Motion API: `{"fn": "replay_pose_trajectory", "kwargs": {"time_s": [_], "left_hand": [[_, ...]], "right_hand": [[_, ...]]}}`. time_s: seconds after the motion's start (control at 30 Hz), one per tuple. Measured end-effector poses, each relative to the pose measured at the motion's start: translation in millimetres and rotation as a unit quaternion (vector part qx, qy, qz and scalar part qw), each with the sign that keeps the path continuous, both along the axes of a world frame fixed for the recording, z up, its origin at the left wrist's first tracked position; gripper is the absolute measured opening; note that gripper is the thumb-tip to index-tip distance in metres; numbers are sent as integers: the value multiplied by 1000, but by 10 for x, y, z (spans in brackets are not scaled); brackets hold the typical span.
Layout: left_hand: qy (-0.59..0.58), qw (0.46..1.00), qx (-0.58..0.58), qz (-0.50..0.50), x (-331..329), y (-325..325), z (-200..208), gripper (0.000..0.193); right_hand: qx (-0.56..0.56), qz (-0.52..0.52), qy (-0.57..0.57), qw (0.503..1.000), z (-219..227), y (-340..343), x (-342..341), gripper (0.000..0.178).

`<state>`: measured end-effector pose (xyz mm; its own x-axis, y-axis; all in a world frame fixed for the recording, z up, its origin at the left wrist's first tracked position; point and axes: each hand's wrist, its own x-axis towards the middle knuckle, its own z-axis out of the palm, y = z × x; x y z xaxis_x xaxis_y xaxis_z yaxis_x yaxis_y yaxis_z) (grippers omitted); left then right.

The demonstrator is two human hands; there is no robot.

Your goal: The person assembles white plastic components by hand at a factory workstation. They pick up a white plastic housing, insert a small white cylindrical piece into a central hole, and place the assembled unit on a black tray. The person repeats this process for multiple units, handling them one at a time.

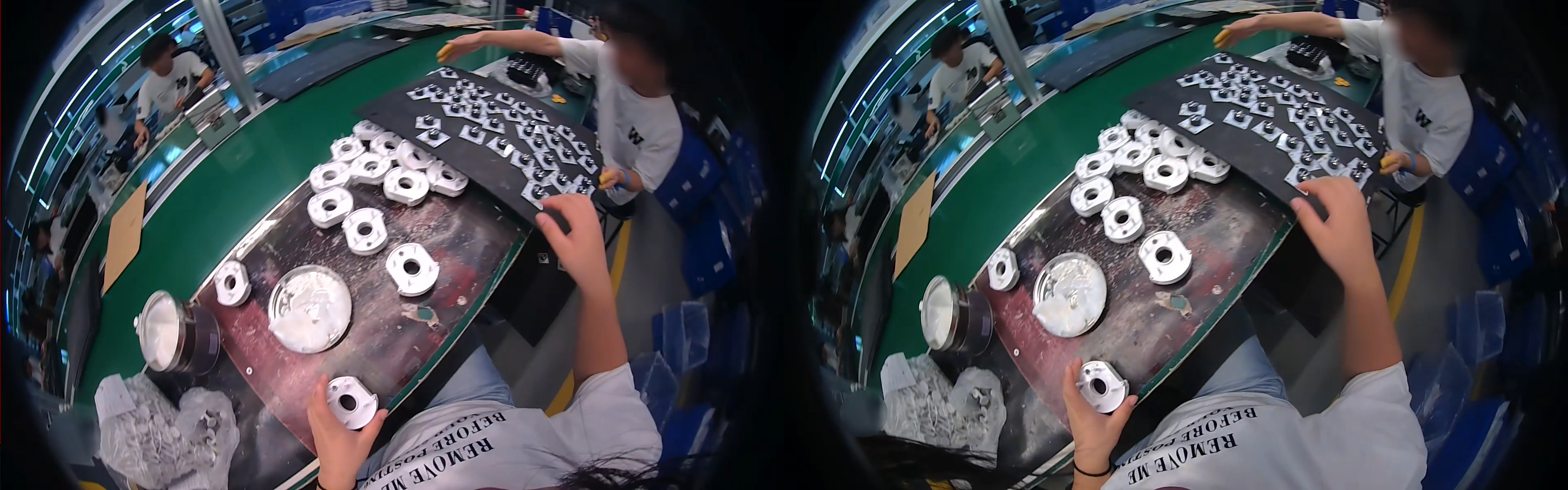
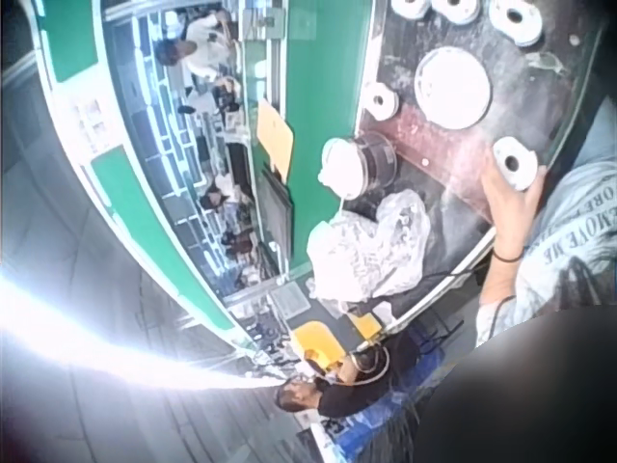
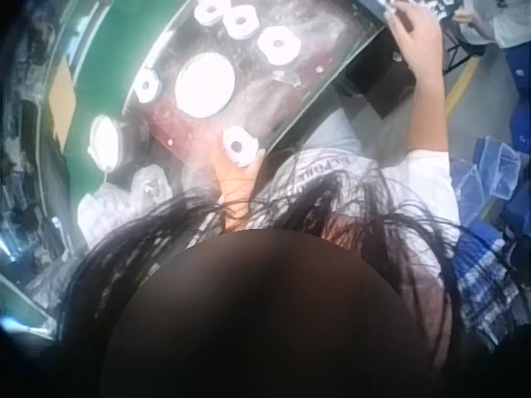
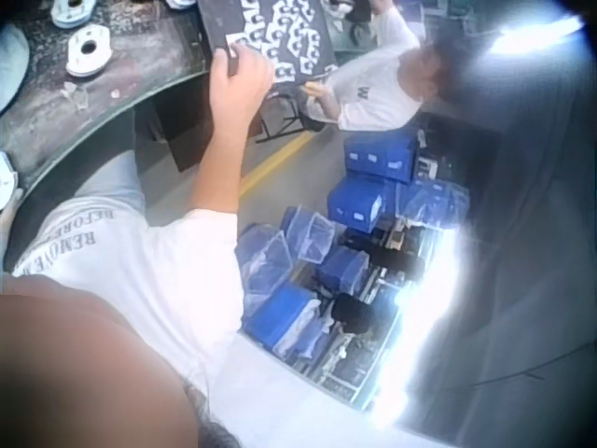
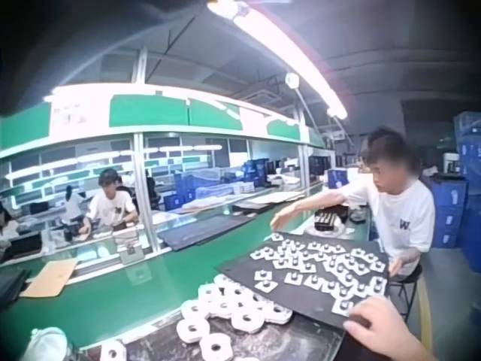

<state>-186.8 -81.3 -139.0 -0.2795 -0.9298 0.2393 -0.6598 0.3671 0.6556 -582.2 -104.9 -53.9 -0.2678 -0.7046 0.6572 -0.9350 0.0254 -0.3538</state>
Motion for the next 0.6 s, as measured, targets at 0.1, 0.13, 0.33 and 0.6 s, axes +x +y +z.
{"fn": "replay_pose_trajectory", "kwargs": {"time_s": [0.1, 0.13, 0.33, 0.6], "left_hand": [[9, 1000, 26, 11, 6, 13, -41, 107], [21, 999, 29, 8, -5, 2, -61, 107], [32, 999, 29, 15, 31, 17, -44, 106], [45, 998, 43, 7, 16, 1, -31, 105]], "right_hand": [[59, -114, 21, 992, -70, 96, -356, 26], [70, -127, 37, 989, -86, 106, -417, 28], [94, -118, -4, 989, -224, 81, -390, 37], [37, -156, 95, 982, -400, 3, -469, 37]]}}
